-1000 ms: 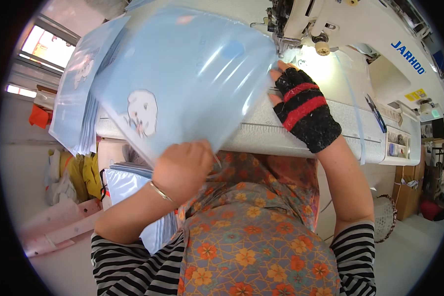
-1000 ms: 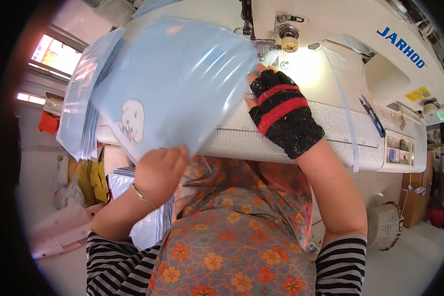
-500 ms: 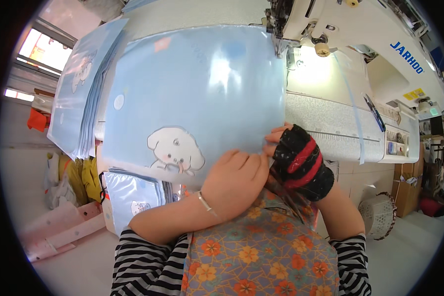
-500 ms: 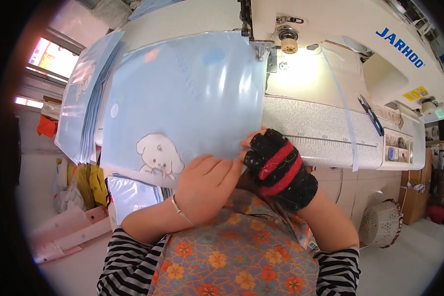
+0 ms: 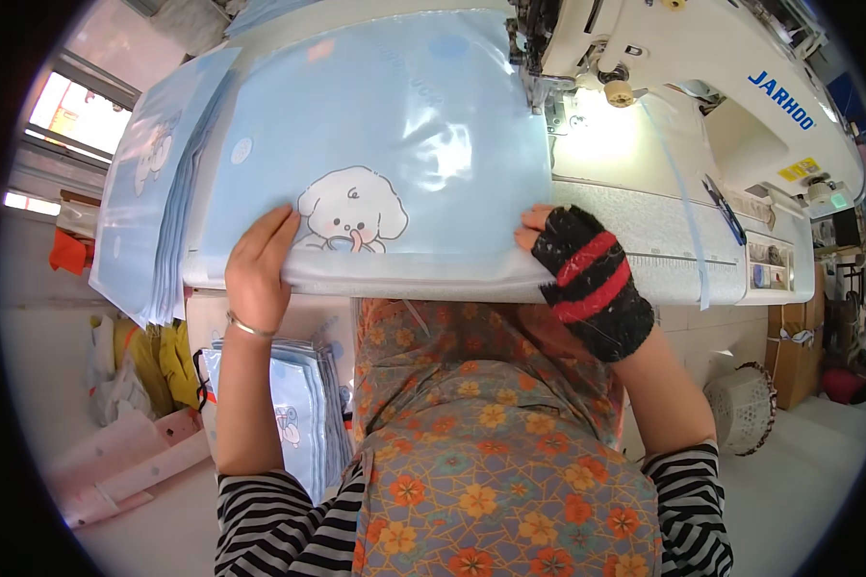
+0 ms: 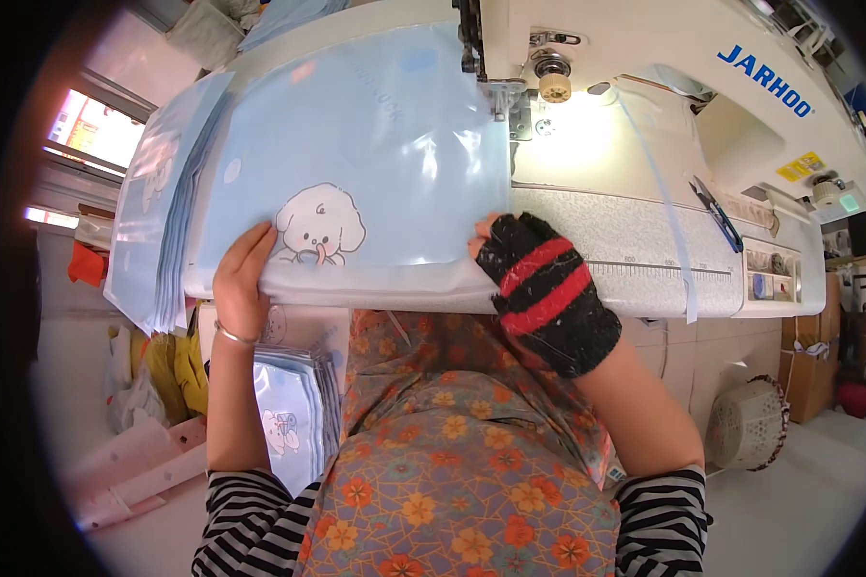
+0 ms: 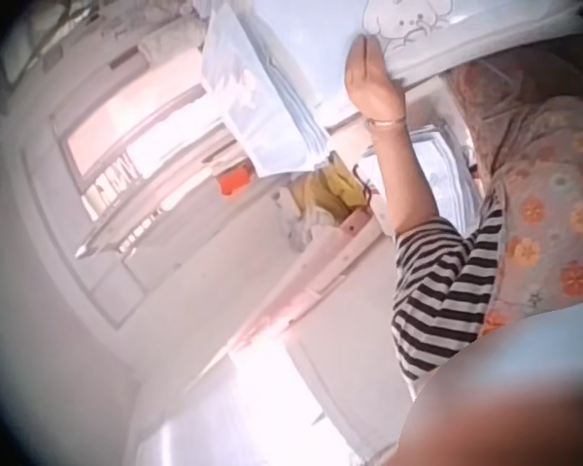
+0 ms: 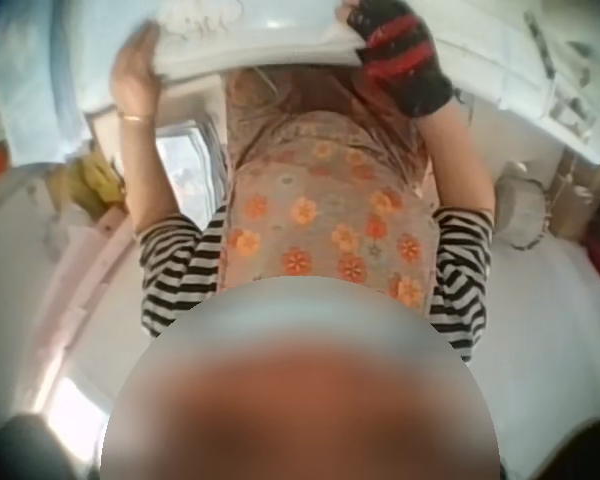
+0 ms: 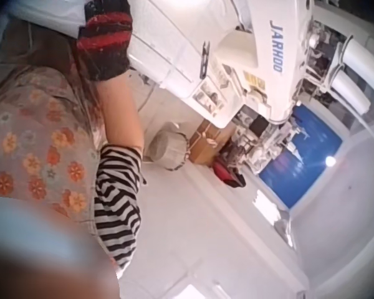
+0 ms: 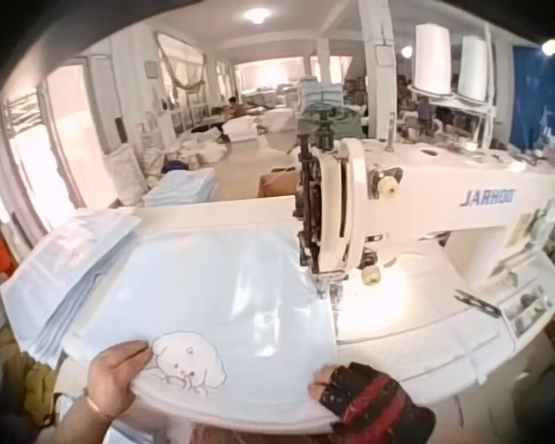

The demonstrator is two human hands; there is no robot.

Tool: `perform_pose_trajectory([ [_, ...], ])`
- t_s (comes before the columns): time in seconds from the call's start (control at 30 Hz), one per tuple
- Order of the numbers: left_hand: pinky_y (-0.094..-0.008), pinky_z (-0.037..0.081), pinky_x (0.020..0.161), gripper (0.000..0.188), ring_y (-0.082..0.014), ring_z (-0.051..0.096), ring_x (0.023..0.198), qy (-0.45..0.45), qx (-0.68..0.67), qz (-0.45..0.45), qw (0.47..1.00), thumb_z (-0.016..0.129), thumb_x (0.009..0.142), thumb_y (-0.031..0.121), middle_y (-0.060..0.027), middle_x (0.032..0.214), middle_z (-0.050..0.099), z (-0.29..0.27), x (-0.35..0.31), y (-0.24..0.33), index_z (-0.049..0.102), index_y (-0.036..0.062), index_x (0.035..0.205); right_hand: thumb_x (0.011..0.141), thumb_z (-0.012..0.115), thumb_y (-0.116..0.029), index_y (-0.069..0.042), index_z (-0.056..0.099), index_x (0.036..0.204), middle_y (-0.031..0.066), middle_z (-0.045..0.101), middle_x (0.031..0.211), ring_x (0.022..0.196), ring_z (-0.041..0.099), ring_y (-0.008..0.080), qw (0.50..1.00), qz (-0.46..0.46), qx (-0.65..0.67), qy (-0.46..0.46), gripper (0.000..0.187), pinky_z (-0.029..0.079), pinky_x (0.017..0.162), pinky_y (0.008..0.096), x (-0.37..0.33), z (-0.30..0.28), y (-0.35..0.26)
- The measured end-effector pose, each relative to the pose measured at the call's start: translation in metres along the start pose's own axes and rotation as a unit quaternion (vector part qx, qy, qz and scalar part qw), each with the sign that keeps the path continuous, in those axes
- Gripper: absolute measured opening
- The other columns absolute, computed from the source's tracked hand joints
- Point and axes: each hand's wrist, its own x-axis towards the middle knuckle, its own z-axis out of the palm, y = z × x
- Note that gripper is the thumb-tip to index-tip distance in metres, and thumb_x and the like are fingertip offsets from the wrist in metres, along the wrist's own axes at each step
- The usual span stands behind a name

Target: Using an industrial sewing machine to stitch the edges of printed plastic or fabric covers.

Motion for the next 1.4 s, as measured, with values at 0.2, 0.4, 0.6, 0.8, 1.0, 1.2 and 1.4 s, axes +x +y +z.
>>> perform_pose_trajectory([
  [0.2, -0.0381, 0.052, 0.087, 0.052, -0.0326, 0.064, 0.100, -0.010, 0.008, 0.036, 0.999, 0.055, 0.063, -0.013, -0.0139, 0.114, 0.066, 0.017, 0.035, -0.028, 0.067, 0.0021, 0.111, 0.066, 0.061, 0.003, -0.005, 0.061, 0.110, 0.0161, 0.060, 0.118, 0.111, 0.057, 0.0356, 0.997, 0.016, -0.072, 0.004, 0.045, 0.047, 0.096, 0.0431, 0.021, 0.006, 0.018],
  [0.4, -0.0367, 0.053, 0.086, 0.048, -0.0304, 0.064, 0.100, -0.025, 0.031, 0.042, 0.998, 0.057, 0.065, -0.011, -0.0111, 0.112, 0.067, 0.028, 0.060, -0.040, 0.068, 0.0044, 0.109, 0.079, 0.067, -0.009, -0.002, 0.060, 0.112, 0.0171, 0.059, 0.121, 0.114, 0.055, 0.0356, 0.992, -0.013, -0.121, 0.042, 0.035, 0.045, 0.099, 0.0452, 0.039, 0.014, 0.037],
  [0.6, -0.0371, 0.053, 0.080, 0.044, -0.0291, 0.064, 0.094, -0.036, 0.070, 0.065, 0.995, 0.057, 0.067, -0.006, -0.0095, 0.106, 0.066, 0.019, 0.055, -0.028, 0.067, 0.0042, 0.108, 0.080, 0.072, -0.018, 0.001, 0.058, 0.114, 0.0197, 0.057, 0.124, 0.115, 0.054, 0.0380, 0.991, 0.020, -0.119, 0.051, 0.041, 0.044, 0.100, 0.0456, 0.048, 0.018, 0.041],
  [0.8, -0.0341, 0.049, 0.063, 0.040, -0.0227, 0.061, 0.076, -0.072, 0.054, 0.116, 0.989, 0.059, 0.067, 0.005, -0.0074, 0.086, 0.059, -0.016, 0.014, 0.044, 0.064, 0.0006, 0.106, 0.079, 0.069, -0.014, -0.002, 0.058, 0.116, 0.0194, 0.058, 0.124, 0.117, 0.054, 0.0383, 0.993, 0.076, -0.071, 0.061, 0.040, 0.044, 0.101, 0.0446, 0.047, 0.014, 0.050],
  [1.0, -0.0335, 0.048, 0.059, 0.042, -0.0219, 0.057, 0.070, -0.127, 0.006, 0.095, 0.987, 0.058, 0.067, 0.008, -0.0066, 0.083, 0.057, -0.028, -0.005, 0.087, 0.063, -0.0016, 0.107, 0.076, 0.058, 0.001, -0.005, 0.060, 0.115, 0.0171, 0.059, 0.122, 0.115, 0.055, 0.0363, 0.992, 0.019, -0.120, 0.033, 0.040, 0.046, 0.099, 0.0442, 0.046, 0.007, 0.051],
  [1.2, -0.0326, 0.048, 0.062, 0.039, -0.0220, 0.058, 0.077, -0.191, -0.067, 0.121, 0.972, 0.059, 0.067, 0.011, -0.0081, 0.089, 0.058, -0.032, -0.011, 0.135, 0.062, -0.0034, 0.102, 0.074, 0.055, 0.004, -0.006, 0.062, 0.111, 0.0151, 0.061, 0.121, 0.115, 0.055, 0.0361, 0.986, 0.025, -0.152, 0.061, 0.039, 0.045, 0.101, 0.0446, 0.043, 0.005, 0.055],
  [1.4, -0.0328, 0.048, 0.061, 0.032, -0.0222, 0.058, 0.075, -0.177, -0.193, 0.136, 0.955, 0.060, 0.070, 0.010, -0.0069, 0.086, 0.056, -0.014, 0.005, 0.186, 0.061, -0.0008, 0.100, 0.074, 0.057, 0.002, -0.005, 0.063, 0.109, 0.0151, 0.062, 0.119, 0.114, 0.056, 0.0358, 0.996, 0.009, -0.079, 0.034, 0.036, 0.045, 0.100, 0.0459, 0.029, 0.000, 0.039],
])
